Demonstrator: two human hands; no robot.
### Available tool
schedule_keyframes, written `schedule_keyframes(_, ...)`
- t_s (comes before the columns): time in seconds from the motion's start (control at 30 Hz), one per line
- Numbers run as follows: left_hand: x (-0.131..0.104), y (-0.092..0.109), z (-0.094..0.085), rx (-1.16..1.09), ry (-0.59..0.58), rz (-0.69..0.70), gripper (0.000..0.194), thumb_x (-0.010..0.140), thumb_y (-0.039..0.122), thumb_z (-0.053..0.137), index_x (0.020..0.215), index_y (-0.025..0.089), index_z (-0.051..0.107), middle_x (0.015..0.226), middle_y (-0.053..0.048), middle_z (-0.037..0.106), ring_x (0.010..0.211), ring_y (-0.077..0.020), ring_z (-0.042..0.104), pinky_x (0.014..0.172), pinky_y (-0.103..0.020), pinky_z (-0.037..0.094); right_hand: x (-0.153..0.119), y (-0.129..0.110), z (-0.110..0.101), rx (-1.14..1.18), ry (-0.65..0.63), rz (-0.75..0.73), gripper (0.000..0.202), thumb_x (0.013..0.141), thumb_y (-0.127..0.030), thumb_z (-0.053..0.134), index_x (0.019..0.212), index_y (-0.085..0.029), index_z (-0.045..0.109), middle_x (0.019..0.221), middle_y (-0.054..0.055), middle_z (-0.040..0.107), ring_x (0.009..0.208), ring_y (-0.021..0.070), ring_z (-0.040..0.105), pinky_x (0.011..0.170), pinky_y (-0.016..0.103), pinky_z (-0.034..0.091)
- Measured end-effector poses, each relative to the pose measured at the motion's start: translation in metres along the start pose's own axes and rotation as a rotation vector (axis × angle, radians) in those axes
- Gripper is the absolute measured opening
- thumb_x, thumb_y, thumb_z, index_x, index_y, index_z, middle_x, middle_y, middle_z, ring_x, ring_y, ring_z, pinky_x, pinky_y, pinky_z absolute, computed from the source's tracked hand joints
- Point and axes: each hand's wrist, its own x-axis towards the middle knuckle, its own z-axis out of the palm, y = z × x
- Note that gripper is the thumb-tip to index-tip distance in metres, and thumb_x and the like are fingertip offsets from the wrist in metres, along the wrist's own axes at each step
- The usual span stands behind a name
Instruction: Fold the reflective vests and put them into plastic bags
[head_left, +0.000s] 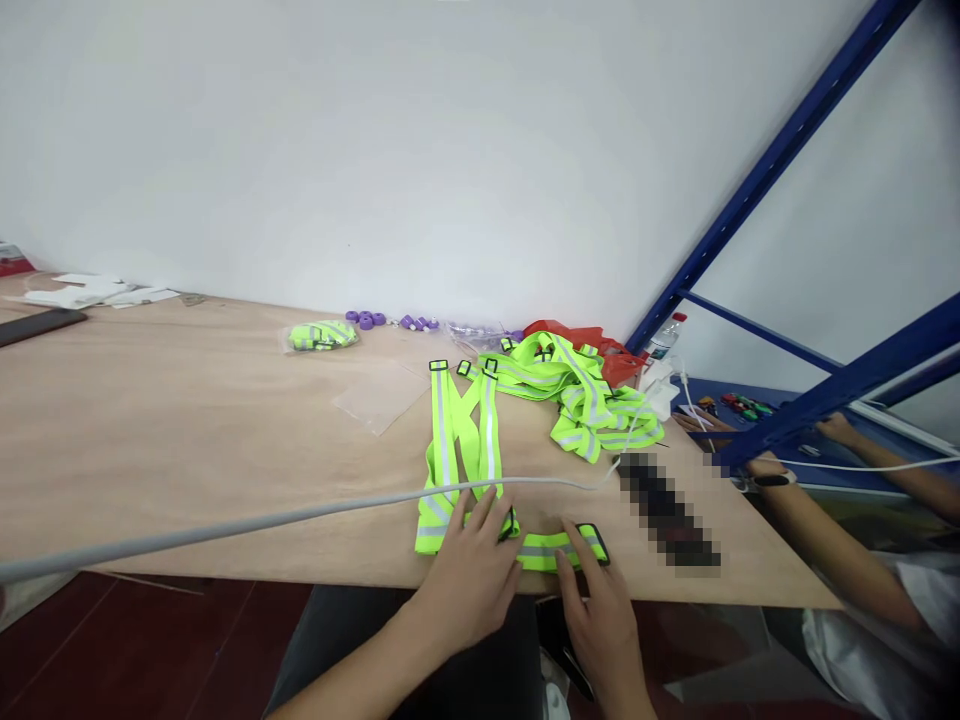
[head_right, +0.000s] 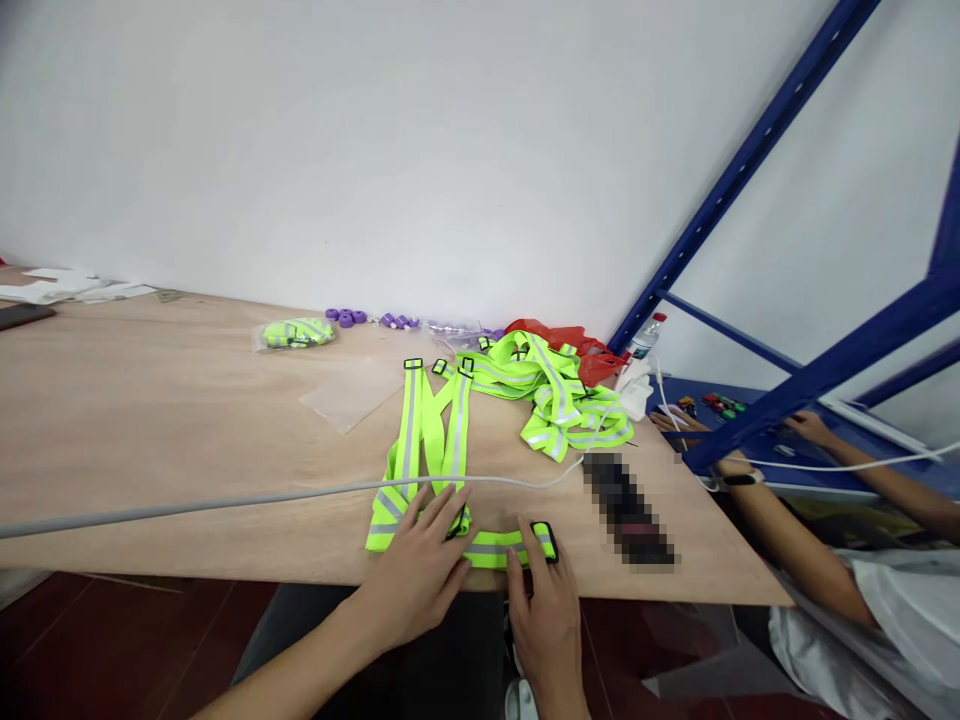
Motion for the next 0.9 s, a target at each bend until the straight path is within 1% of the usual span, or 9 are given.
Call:
schedule_keyframes(0.1,-0.003,-0.004,0.000,-0.077,-0.055,0.041,0.026,0.096,0.030,0.060,0.119,0.028,0.073,0.161,-0.011,0.038,0.150,-0.0401,0.030,0.121,-0.069,0.019,0.000,-0.001,0.000,0.027,0.012,0.017,0.046,0.105,-0.043,0.044,0.142,-0.020,0.059,0.126,0.014,0.071,0.115,0.0338,0.066,0.088,0.048,0.058)
schedule_keyframes(0.17,-0.005,-0.007,-0.007,-0.151,-0.087,0.065,0.017,0.096,0.032,0.062,0.101,0.031,0.078,0.162,-0.005,0.037,0.152,-0.0384,0.026,0.122,-0.067,0.015,0.000,-0.002,0.001,0.040,0.032,0.037,0.047,0.104,-0.045,0.044,0.141,-0.020,0.060,0.124,0.015,0.072,0.113,0.0338,0.067,0.088,0.048,0.058)
schedule_keyframes(0.23,-0.006,-0.009,-0.015,-0.204,-0.116,0.071,0.015,0.095,0.033,0.064,0.093,0.030,0.079,0.163,-0.002,0.037,0.153,-0.0375,0.024,0.122,-0.067,0.014,0.000,-0.006,0.001,0.051,0.024,0.049,0.046,0.104,-0.045,0.046,0.141,-0.021,0.060,0.120,0.015,0.073,0.107,0.0327,0.069,0.087,0.048,0.059)
schedule_keyframes(0.3,-0.006,-0.008,-0.021,-0.214,-0.137,0.073,0.015,0.094,0.033,0.065,0.103,0.029,0.076,0.162,-0.004,0.038,0.153,-0.0375,0.023,0.122,-0.067,0.012,0.002,-0.013,-0.001,0.068,-0.003,0.032,0.046,0.104,-0.043,0.047,0.142,-0.022,0.058,0.119,0.015,0.074,0.104,0.0318,0.070,0.086,0.047,0.060)
schedule_keyframes(0.37,-0.006,-0.008,-0.023,-0.202,-0.149,0.075,0.026,0.094,0.030,0.063,0.119,0.025,0.068,0.160,-0.009,0.042,0.154,-0.0365,0.022,0.123,-0.067,0.011,0.004,-0.021,-0.004,0.086,-0.018,-0.010,0.045,0.104,-0.041,0.049,0.144,-0.023,0.058,0.121,0.014,0.073,0.108,0.0316,0.070,0.087,0.046,0.060)
schedule_keyframes(0.47,-0.007,-0.008,-0.020,-0.201,-0.127,0.085,0.044,0.096,0.024,0.056,0.139,0.019,0.049,0.156,-0.015,0.045,0.155,-0.0321,0.020,0.125,-0.064,0.013,0.009,-0.034,-0.006,0.103,0.006,-0.073,0.042,0.103,-0.038,0.050,0.143,-0.025,0.059,0.125,0.012,0.072,0.115,0.0319,0.068,0.090,0.047,0.060)
schedule_keyframes(0.6,-0.008,-0.011,-0.010,-0.187,-0.070,0.114,0.058,0.099,0.014,0.043,0.154,0.019,0.024,0.156,-0.016,0.045,0.155,-0.0277,0.018,0.126,-0.060,0.018,0.014,-0.044,-0.003,0.119,0.024,-0.174,0.042,0.102,-0.032,0.052,0.143,-0.026,0.058,0.132,0.011,0.069,0.121,0.0310,0.065,0.097,0.050,0.058)
schedule_keyframes(0.73,-0.007,-0.013,-0.004,-0.160,-0.064,0.112,0.065,0.094,0.005,0.040,0.154,0.020,0.021,0.154,-0.014,0.048,0.154,-0.0269,0.024,0.126,-0.058,0.021,0.015,-0.043,-0.002,0.107,0.050,-0.259,0.043,0.101,-0.025,0.055,0.144,-0.029,0.058,0.134,0.009,0.068,0.123,0.0304,0.065,0.097,0.050,0.059)
schedule_keyframes(0.9,-0.006,-0.011,-0.009,-0.186,-0.092,0.087,0.062,0.096,0.009,0.045,0.153,0.019,0.023,0.153,-0.014,0.048,0.153,-0.0291,0.026,0.126,-0.058,0.022,0.015,-0.042,-0.007,0.139,0.038,-0.312,0.045,0.101,-0.022,0.053,0.145,-0.030,0.056,0.134,0.010,0.068,0.123,0.0296,0.064,0.099,0.051,0.058)
